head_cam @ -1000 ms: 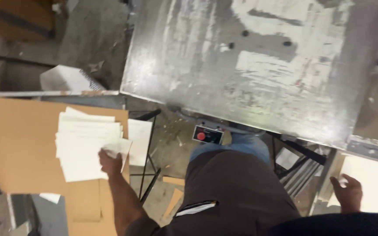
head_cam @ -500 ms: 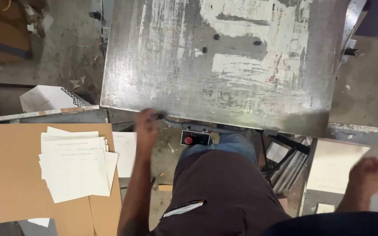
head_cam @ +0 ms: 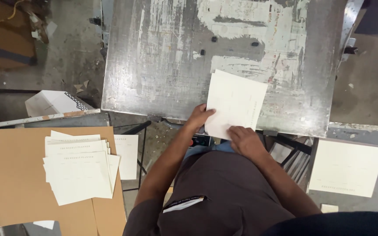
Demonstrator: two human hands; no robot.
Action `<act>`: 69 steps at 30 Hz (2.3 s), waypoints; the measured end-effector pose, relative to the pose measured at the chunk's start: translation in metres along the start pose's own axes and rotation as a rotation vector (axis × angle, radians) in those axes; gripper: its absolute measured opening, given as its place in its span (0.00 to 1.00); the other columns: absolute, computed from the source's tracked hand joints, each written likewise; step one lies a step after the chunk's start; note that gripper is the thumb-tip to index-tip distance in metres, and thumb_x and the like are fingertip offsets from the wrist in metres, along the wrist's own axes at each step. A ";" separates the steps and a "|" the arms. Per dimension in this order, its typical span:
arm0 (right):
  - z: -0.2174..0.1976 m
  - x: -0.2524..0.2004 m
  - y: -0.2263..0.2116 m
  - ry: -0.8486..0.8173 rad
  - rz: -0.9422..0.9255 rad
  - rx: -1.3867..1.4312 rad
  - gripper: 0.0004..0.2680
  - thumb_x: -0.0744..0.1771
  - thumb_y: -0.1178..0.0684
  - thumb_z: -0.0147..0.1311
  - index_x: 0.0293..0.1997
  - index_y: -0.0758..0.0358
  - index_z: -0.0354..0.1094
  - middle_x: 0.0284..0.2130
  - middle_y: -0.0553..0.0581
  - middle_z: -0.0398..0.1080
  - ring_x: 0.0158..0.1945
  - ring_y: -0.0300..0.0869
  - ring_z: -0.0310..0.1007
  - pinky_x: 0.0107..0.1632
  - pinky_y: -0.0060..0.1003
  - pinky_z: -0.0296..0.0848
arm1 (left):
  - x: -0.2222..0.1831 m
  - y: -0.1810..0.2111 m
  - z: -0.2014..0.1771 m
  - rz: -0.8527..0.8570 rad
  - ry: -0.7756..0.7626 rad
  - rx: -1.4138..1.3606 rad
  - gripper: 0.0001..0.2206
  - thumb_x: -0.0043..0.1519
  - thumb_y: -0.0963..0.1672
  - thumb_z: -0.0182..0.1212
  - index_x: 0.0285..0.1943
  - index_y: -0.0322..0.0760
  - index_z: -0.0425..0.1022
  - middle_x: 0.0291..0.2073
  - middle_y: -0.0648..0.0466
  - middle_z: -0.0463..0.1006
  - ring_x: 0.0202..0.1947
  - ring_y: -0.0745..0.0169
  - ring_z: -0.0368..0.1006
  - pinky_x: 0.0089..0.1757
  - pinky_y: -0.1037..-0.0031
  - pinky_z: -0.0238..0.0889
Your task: Handling, sorting, and scraping printed planner pages at a manufacturing workstation.
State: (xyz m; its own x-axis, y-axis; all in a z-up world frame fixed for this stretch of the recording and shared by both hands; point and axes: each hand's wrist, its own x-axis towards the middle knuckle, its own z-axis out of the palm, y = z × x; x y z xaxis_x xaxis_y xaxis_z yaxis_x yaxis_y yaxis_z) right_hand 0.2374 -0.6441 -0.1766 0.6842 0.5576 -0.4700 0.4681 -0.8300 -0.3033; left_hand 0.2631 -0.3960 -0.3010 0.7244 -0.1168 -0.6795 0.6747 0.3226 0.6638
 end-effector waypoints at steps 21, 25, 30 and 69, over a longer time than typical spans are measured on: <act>0.001 0.047 0.093 0.656 0.250 1.595 0.12 0.67 0.60 0.60 0.55 0.68 0.66 0.46 0.58 0.76 0.49 0.41 0.75 0.55 0.37 0.75 | -0.045 0.067 0.010 0.543 -0.098 0.369 0.12 0.68 0.41 0.60 0.57 0.30 0.78 0.41 0.51 0.83 0.41 0.70 0.75 0.43 0.75 0.70; -0.020 0.038 0.088 0.859 0.147 1.389 0.09 0.69 0.59 0.62 0.52 0.69 0.67 0.44 0.56 0.75 0.47 0.37 0.74 0.52 0.33 0.73 | -0.075 0.111 0.023 0.648 -0.010 0.431 0.11 0.67 0.42 0.61 0.54 0.29 0.78 0.41 0.50 0.83 0.42 0.67 0.77 0.44 0.74 0.73; -0.020 0.046 0.076 0.979 -0.029 1.359 0.09 0.71 0.58 0.59 0.56 0.68 0.66 0.48 0.53 0.74 0.49 0.34 0.72 0.55 0.28 0.71 | -0.054 0.090 0.028 0.799 0.072 0.378 0.12 0.68 0.42 0.59 0.57 0.30 0.76 0.45 0.50 0.82 0.46 0.67 0.76 0.47 0.75 0.70; 0.025 0.088 0.097 0.674 0.213 1.432 0.15 0.69 0.60 0.52 0.63 0.73 0.61 0.50 0.57 0.74 0.52 0.39 0.72 0.56 0.34 0.71 | 0.070 -0.023 -0.023 0.534 0.308 0.803 0.19 0.61 0.38 0.51 0.62 0.25 0.67 0.45 0.27 0.77 0.47 0.26 0.74 0.48 0.52 0.69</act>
State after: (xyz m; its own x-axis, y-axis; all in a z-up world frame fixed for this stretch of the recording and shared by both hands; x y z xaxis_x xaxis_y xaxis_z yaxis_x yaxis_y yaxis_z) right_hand 0.3290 -0.6759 -0.2685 0.9581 0.0162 -0.2861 -0.2861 0.0001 -0.9582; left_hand 0.2944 -0.3897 -0.3713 0.9679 0.1421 -0.2075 0.2506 -0.4792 0.8412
